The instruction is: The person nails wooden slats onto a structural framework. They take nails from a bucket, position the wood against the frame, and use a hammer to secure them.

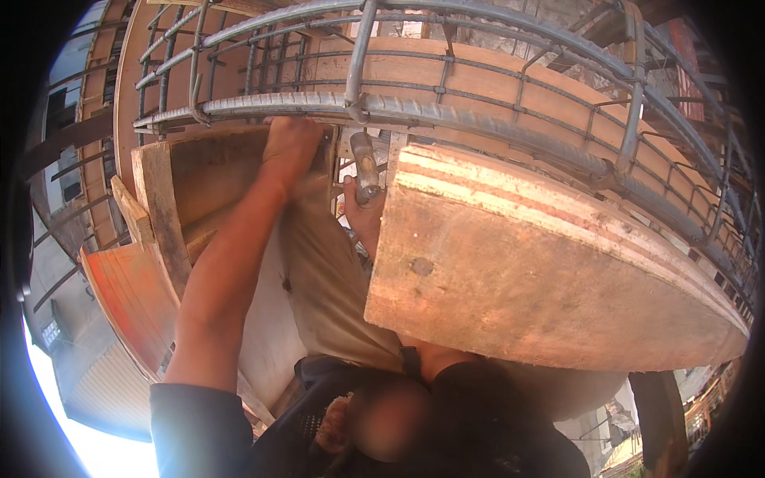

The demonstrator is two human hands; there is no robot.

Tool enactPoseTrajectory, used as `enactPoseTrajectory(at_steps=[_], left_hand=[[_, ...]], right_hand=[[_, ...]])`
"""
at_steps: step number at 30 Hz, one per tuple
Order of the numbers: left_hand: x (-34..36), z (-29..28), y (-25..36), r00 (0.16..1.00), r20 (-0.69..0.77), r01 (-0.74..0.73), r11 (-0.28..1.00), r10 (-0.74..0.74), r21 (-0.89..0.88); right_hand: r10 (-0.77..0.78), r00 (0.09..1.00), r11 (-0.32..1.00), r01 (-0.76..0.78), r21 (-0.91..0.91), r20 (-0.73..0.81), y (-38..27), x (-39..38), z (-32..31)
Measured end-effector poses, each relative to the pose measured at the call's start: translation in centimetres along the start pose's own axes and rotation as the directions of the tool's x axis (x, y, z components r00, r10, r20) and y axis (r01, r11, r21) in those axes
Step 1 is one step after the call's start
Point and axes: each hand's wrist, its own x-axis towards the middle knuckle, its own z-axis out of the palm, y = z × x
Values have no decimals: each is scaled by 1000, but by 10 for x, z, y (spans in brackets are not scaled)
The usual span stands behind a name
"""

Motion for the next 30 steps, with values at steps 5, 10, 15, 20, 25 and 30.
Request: enactPoseTrajectory(at_steps=[5, 10, 15, 20, 25, 30], left_hand=[[0, -9, 4, 995, -55, 79, 997, -79, -3], [-5, -2, 3, 995, -92, 44, 999, -42, 24], [2, -10, 4, 995, -79, 68, 995, -63, 71], [0, 0, 4, 996, -76, 57, 997, -54, 43], [10, 7, -4, 997, -66, -35, 989, 26, -147], [0, 21, 9, 999, 21, 36, 999, -36, -21]], right_hand=[[23, 957, 973, 45, -228, 288, 24, -2, -1], [42, 998, 999, -41, -26, 46, 8, -2, 0], [109, 951, 954, -18, -299, 290, 42, -15, 5], [69, 997, 980, -76, 183, 44, 15, -4, 1], [306, 884, 914, -169, -368, 354, 36, 11, 3], [204, 955, 978, -210, 6, 213, -7, -7, -1]])
